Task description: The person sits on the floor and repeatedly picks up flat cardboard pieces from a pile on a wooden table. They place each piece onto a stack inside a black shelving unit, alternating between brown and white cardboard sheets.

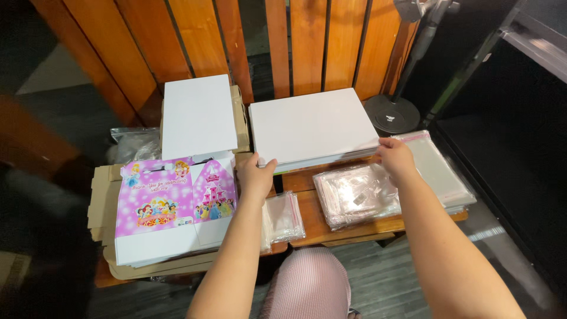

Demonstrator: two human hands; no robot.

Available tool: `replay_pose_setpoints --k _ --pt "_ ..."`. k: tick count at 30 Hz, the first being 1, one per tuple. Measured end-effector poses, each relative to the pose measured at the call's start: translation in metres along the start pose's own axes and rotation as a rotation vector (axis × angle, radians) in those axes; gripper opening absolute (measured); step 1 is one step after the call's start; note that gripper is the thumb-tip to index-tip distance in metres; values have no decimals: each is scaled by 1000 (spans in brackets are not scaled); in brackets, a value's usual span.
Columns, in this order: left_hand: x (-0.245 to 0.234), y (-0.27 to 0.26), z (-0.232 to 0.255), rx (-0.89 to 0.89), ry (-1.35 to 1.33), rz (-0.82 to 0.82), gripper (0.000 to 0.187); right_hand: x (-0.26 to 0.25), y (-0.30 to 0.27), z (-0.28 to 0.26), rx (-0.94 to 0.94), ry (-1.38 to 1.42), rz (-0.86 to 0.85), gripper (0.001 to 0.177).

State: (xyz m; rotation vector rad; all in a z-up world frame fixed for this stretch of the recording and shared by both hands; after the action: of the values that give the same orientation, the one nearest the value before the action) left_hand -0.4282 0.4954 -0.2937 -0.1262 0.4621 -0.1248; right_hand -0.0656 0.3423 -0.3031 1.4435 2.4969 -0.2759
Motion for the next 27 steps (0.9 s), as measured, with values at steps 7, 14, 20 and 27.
replay_pose_setpoints --k 7,14,20,27 --pt "-16 -24 29 -102 -395 -3 66 6 28 28 61 129 -84 39" --pt "12 7 11 -234 -972 -2 64 5 26 18 151 322 -104 39" --pt "4 -28 62 -261 -848 -25 62 6 9 4 206 465 -123 39" --pt "6 -16 68 -228 -970 -32 64 9 5 -5 209 521 -127 46"
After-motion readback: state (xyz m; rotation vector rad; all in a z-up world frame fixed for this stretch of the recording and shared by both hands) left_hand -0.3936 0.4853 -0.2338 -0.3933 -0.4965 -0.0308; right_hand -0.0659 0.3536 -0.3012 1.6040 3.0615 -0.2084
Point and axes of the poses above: each hand's wrist, its own y-axis towards the middle knuckle, its own x-axis out of the palm, z = x × y, the point moved 6 cm from there along y, towards the middle knuckle, and after that the axes turned 7 degrees about z, right-handed, at the moved point
